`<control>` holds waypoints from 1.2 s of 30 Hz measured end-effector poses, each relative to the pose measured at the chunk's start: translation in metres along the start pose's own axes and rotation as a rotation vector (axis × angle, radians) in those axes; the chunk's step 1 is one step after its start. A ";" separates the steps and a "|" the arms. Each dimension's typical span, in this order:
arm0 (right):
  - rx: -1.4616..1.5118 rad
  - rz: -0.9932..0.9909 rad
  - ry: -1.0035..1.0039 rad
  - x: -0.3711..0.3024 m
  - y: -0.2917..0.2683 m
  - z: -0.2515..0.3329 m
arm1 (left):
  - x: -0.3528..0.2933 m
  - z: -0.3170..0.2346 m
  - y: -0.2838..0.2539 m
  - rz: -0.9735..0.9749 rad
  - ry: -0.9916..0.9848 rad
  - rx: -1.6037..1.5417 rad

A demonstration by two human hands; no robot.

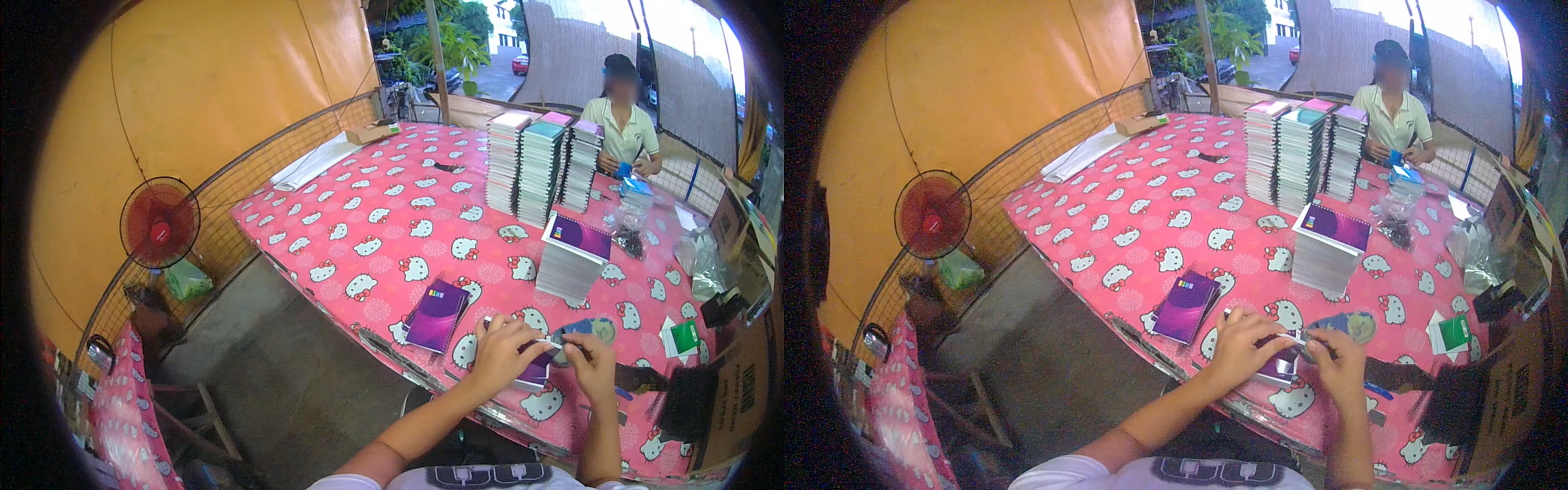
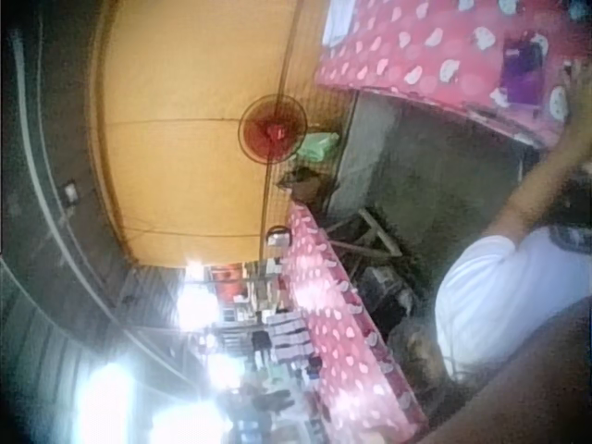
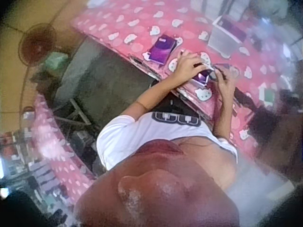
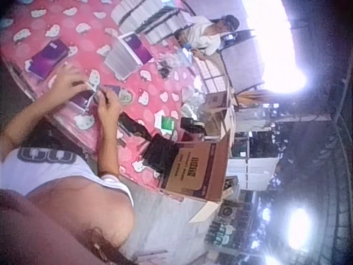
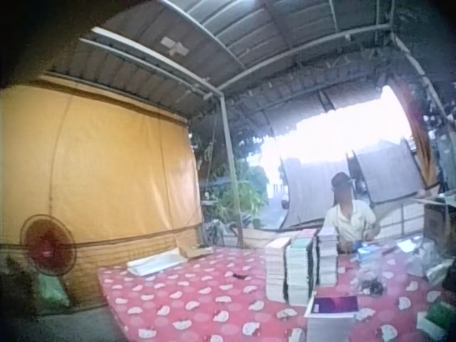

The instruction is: The person threads wire coils into the punched holes of several small purple notebooks, cuts the excess wire with blue-handled shears, and stacks the completed notebooks on a table.

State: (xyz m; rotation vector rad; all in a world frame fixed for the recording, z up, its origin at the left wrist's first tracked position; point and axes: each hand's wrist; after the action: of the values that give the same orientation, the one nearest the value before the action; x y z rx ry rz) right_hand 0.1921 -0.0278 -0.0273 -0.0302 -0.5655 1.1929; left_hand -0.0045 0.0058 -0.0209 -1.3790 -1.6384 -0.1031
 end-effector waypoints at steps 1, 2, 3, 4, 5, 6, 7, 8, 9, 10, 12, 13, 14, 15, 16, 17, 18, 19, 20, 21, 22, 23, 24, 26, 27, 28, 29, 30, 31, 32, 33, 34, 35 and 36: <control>-0.002 0.055 0.054 0.003 0.000 0.004 | 0.000 0.002 0.001 -0.002 0.013 -0.003; -0.003 0.111 0.108 0.006 0.001 0.007 | 0.000 0.003 0.001 -0.004 0.026 -0.006; -0.022 0.085 0.086 0.007 0.001 0.003 | 0.000 0.004 0.002 -0.019 0.028 -0.006; -0.042 0.055 0.062 0.010 0.000 -0.003 | 0.000 0.003 0.005 -0.034 0.036 -0.008; -0.061 0.025 0.038 0.013 0.000 -0.005 | 0.000 0.003 0.006 -0.049 0.043 -0.009; -0.032 -0.003 0.017 0.014 -0.002 -0.003 | 0.000 0.001 0.007 -0.044 0.036 -0.003; -0.002 -0.031 -0.002 0.015 -0.001 0.003 | 0.000 0.000 0.008 -0.037 0.029 0.004; 0.028 -0.059 -0.021 0.016 -0.001 0.007 | 0.000 -0.001 0.008 -0.030 0.022 0.011; 0.043 -0.013 0.009 0.016 -0.001 0.003 | 0.000 -0.001 0.009 -0.030 0.022 0.007; 0.058 0.036 0.042 0.015 0.001 -0.004 | -0.001 -0.001 0.009 -0.028 0.019 0.004; 0.143 0.095 0.150 0.015 0.000 -0.005 | -0.001 -0.001 0.010 -0.033 0.026 -0.007; 0.216 0.109 0.224 0.015 -0.003 0.001 | -0.001 0.000 0.010 -0.042 0.034 -0.011; 0.288 0.124 0.299 0.016 -0.004 0.005 | -0.001 0.001 0.009 -0.051 0.043 -0.015; 0.252 0.091 0.247 0.017 -0.004 0.006 | -0.002 0.001 0.008 -0.043 0.034 -0.017; 0.217 0.055 0.194 0.018 -0.004 0.007 | -0.002 -0.001 0.007 -0.032 0.028 -0.021; 0.182 0.018 0.142 0.018 -0.004 0.008 | -0.002 -0.001 0.006 -0.022 0.023 -0.024; 0.189 0.040 0.141 0.018 -0.003 0.008 | -0.002 -0.001 0.006 -0.038 0.035 -0.017; 0.197 0.062 0.141 0.018 -0.001 0.007 | -0.002 0.000 0.006 -0.053 0.048 -0.008; 0.205 0.085 0.139 0.017 0.001 0.007 | -0.002 0.001 0.007 -0.069 0.060 0.001; 0.173 0.090 0.126 0.015 0.002 0.006 | -0.002 0.001 0.007 -0.054 0.051 -0.004; 0.141 0.094 0.110 0.014 0.001 0.004 | -0.002 0.001 0.008 -0.042 0.041 -0.011; 0.107 0.098 0.094 0.014 0.001 0.004 | -0.002 0.001 0.009 -0.029 0.032 -0.018; 0.127 0.092 0.145 0.016 -0.001 0.004 | -0.002 0.001 0.009 -0.024 0.025 -0.019; 0.167 0.077 0.256 0.018 -0.006 0.005 | -0.003 0.000 0.009 -0.007 0.008 -0.020; 0.152 0.123 0.266 0.019 -0.006 0.008 | -0.003 0.000 0.009 -0.016 0.008 -0.010; 0.140 0.165 0.281 0.021 -0.005 0.013 | -0.003 0.000 0.008 -0.021 0.010 0.000; 0.127 0.207 0.295 0.022 -0.004 0.015 | -0.003 0.000 0.007 -0.025 0.012 0.010; 0.160 0.230 0.330 0.022 -0.005 0.014 | -0.002 -0.001 0.006 -0.009 0.005 0.006; 0.190 0.253 0.360 0.024 -0.007 0.012 | -0.001 -0.002 0.004 0.003 -0.001 0.000; 0.220 0.276 0.390 0.025 -0.008 0.011 | -0.001 -0.003 0.003 0.014 -0.007 -0.006; 0.161 0.304 0.278 0.025 -0.010 0.014 | 0.000 -0.003 0.003 0.011 -0.006 -0.011; 0.102 0.334 0.169 0.025 -0.011 0.017 | -0.001 -0.003 0.004 0.009 -0.010 -0.015; 0.043 0.364 0.060 0.024 -0.011 0.021 | -0.001 -0.003 0.004 0.007 -0.013 -0.018; -0.060 0.316 -0.066 0.024 -0.010 0.025 | -0.002 -0.003 0.005 -0.009 -0.010 -0.005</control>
State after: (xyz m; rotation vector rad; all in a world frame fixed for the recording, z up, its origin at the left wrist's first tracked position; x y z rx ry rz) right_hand 0.1957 -0.0174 0.0067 -0.1362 -0.6710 1.4882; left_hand 0.0009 0.0045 -0.0225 -1.3778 -1.6536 -0.1057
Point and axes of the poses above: each hand's wrist, its own x-axis towards the middle knuckle, its own y-axis out of the palm, z = x × y, and after that the axes turned 10 degrees about -z, right-handed
